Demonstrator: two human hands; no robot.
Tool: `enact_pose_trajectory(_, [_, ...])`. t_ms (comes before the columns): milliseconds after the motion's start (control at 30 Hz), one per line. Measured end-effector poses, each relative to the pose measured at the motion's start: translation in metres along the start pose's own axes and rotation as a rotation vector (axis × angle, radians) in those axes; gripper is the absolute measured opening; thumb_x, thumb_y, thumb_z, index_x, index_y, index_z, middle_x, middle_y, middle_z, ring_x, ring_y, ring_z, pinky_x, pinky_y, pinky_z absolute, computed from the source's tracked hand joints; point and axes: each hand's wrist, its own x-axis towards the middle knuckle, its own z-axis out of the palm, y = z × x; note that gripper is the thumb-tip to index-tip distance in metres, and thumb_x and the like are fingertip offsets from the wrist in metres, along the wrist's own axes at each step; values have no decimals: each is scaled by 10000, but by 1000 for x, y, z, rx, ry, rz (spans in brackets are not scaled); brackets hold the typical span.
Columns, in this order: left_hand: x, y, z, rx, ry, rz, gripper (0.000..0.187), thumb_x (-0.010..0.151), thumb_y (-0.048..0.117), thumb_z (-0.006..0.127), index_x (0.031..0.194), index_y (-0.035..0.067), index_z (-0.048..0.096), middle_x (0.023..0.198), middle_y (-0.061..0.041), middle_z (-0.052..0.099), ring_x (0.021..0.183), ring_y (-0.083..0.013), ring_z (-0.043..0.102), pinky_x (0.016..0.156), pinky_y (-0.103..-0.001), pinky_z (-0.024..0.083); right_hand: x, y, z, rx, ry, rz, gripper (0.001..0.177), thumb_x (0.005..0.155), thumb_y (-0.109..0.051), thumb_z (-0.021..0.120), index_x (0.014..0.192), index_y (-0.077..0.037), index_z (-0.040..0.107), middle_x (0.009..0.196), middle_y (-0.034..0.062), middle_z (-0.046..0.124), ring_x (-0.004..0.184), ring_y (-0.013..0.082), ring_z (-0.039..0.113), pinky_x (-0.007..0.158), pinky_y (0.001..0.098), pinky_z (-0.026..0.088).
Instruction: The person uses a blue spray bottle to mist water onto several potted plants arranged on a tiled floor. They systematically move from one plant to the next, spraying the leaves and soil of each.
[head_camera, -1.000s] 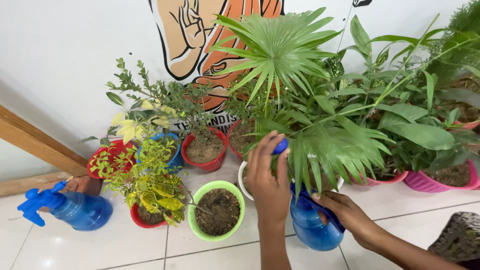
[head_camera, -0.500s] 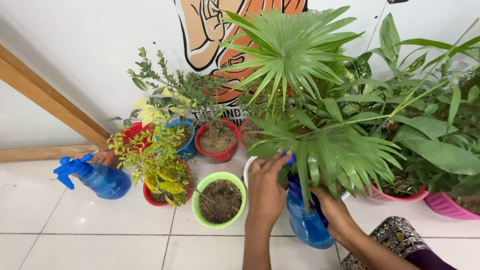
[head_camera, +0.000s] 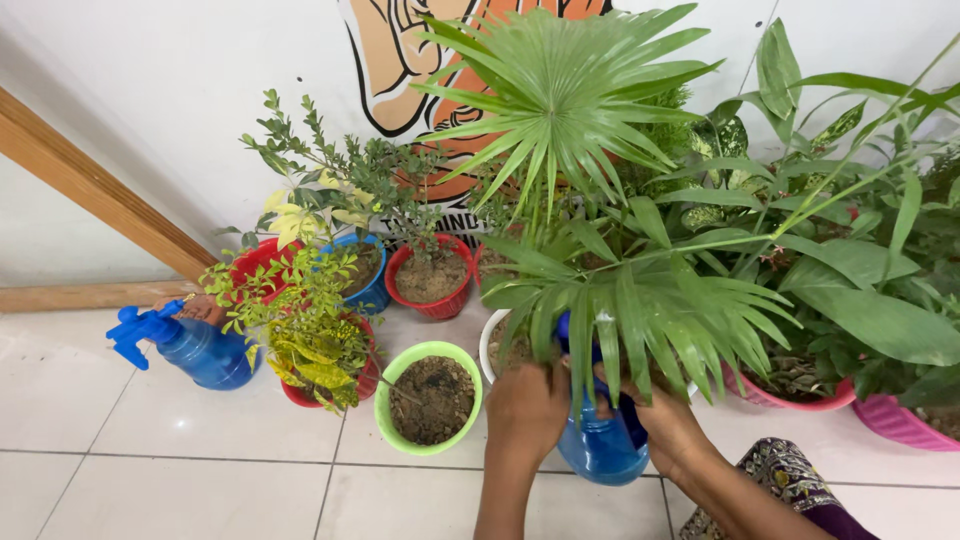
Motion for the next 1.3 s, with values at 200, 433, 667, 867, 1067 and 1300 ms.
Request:
enact_pose_trajectory(200, [4, -14, 19, -52, -108, 10, 541, 964, 459, 487, 784, 13, 736, 830, -272, 708, 868, -465, 681, 830, -539, 516, -2, 5, 6, 20, -69, 26, 378, 922, -361, 671, 1133, -49, 650, 798, 59, 608, 662, 151, 587, 629, 342, 521])
enact_pose_trajectory(433, [2, -8, 8, -99, -150, -61, 677, 992, 579, 426, 804, 18, 755, 817, -263, 704, 896, -457, 685, 850, -531, 508, 2, 26, 6, -67, 10, -3, 579, 845, -307, 702, 1367, -126, 526, 1216, 56, 615, 1041, 184, 591, 820, 390, 513])
enact_pose_trajectory(667, [0, -6, 8, -202, -265, 54, 643, 959, 612, 420, 894, 70, 760, 693, -183, 713, 812, -383, 722, 784, -480, 536, 4, 35, 6, -141, -18, -55, 721, 900, -431, 616, 1525, -125, 428, 1513, 42, 510, 1356, 163, 465, 1082, 360, 357])
enact_pose_trajectory(867, [-4, -4, 6, -255, -264, -43, 765, 947, 684, 437, 757, 19, 766, 678, -163, 718, 755, -343, 744, 748, -439, 559, 0, 26, 10, -82, -27, -11, 746, 888, -473, 625, 1516, -101, 471, 1485, 101, 554, 1333, 218, 504, 1079, 398, 393])
enact_pose_trajectory(1067, [-6, 1, 1, -330, -320, -39, 744, 943, 681, 468, 731, 22, 743, 645, -142, 713, 725, -298, 759, 734, -418, 580, 2, 32, 0, -49, -52, -43, 715, 881, -415, 612, 1524, -186, 400, 1496, 20, 536, 1347, 152, 496, 1105, 359, 354])
enact_pose_trajectory(1300, [-6, 2, 8, -360, -313, 9, 713, 947, 629, 482, 749, -4, 743, 646, -149, 718, 705, -293, 751, 714, -398, 571, 19, 56, -31, 82, -141, 104, 631, 1124, -416, 600, 1359, 167, 537, 1155, 338, 571, 1044, 430, 519, 1005, 524, 396])
